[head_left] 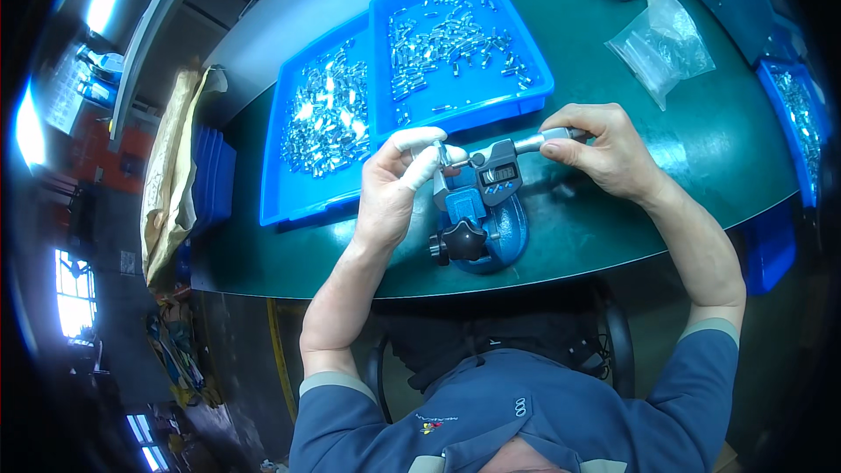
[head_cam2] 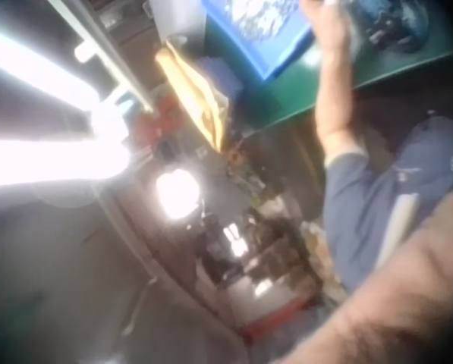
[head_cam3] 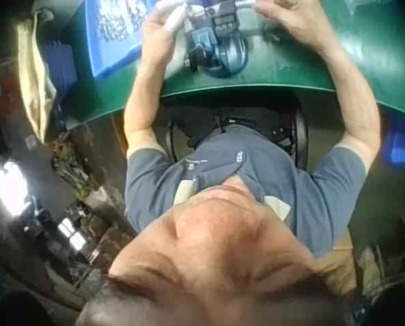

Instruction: The person measures small metal components using a digital measurement gauge at a workstation.

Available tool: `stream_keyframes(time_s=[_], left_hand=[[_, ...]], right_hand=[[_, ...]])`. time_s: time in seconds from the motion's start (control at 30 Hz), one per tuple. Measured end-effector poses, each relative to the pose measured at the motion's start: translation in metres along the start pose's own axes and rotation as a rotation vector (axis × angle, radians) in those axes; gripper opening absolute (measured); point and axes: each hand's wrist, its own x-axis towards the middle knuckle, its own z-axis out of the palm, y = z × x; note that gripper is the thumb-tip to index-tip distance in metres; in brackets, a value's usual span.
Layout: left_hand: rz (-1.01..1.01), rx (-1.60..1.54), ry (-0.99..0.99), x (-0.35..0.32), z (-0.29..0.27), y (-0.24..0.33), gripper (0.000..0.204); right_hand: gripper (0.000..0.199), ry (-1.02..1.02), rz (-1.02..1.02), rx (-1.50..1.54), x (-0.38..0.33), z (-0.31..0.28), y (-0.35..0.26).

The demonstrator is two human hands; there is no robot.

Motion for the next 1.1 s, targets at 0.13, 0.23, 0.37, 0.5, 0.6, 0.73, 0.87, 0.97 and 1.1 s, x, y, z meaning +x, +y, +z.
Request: stream_keyframes(time_s=[0.13, 0.23, 0.37, 0.5, 0.6, 0.73, 0.87, 0.97, 1.1], left_hand=[[0.133, 0.192, 0.112, 0.011, -0.018, 0.016, 0.022], [0.445, 0.721, 0.350, 0.037, -0.066, 0.037, 0.032], [0.530, 1.393, 0.232, 0.058, -0.075, 0.050, 0.034], [0.478, 1.605, -0.175, 0.085, -0.069, 0.045, 0.035], [0.499, 1.726, -0.350, 0.106, -0.069, 0.042, 0.032], [0.329, 1.778, -0.572, 0.126, -0.066, 0.037, 0.028], [0.334, 1.640, -0.470, 0.134, -0.071, 0.028, 0.023], [0.236, 1.612, -0.315, 0.138, -0.064, 0.020, 0.022], [0.264, 1.706, -0.242, 0.138, -0.053, 0.016, 0.023]], right_hand=[[0.023, 0.007, -0.002, 0.030, -0.001, 0.000, -0.001], [0.023, -0.006, -0.004, 0.012, 0.001, 0.001, -0.003], [0.023, 0.014, -0.021, 0.016, 0.000, 0.001, -0.002], [0.023, 0.002, -0.007, 0.025, 0.000, 0.000, -0.001], [0.023, 0.001, -0.006, 0.034, 0.000, 0.000, -0.002], [0.024, -0.002, -0.022, 0.013, -0.001, -0.001, -0.001], [0.025, -0.015, -0.012, 0.009, 0.000, -0.002, -0.004], [0.025, -0.002, -0.023, 0.001, -0.001, -0.002, -0.003], [0.024, -0.003, -0.020, 0.015, -0.001, -0.003, -0.003]])
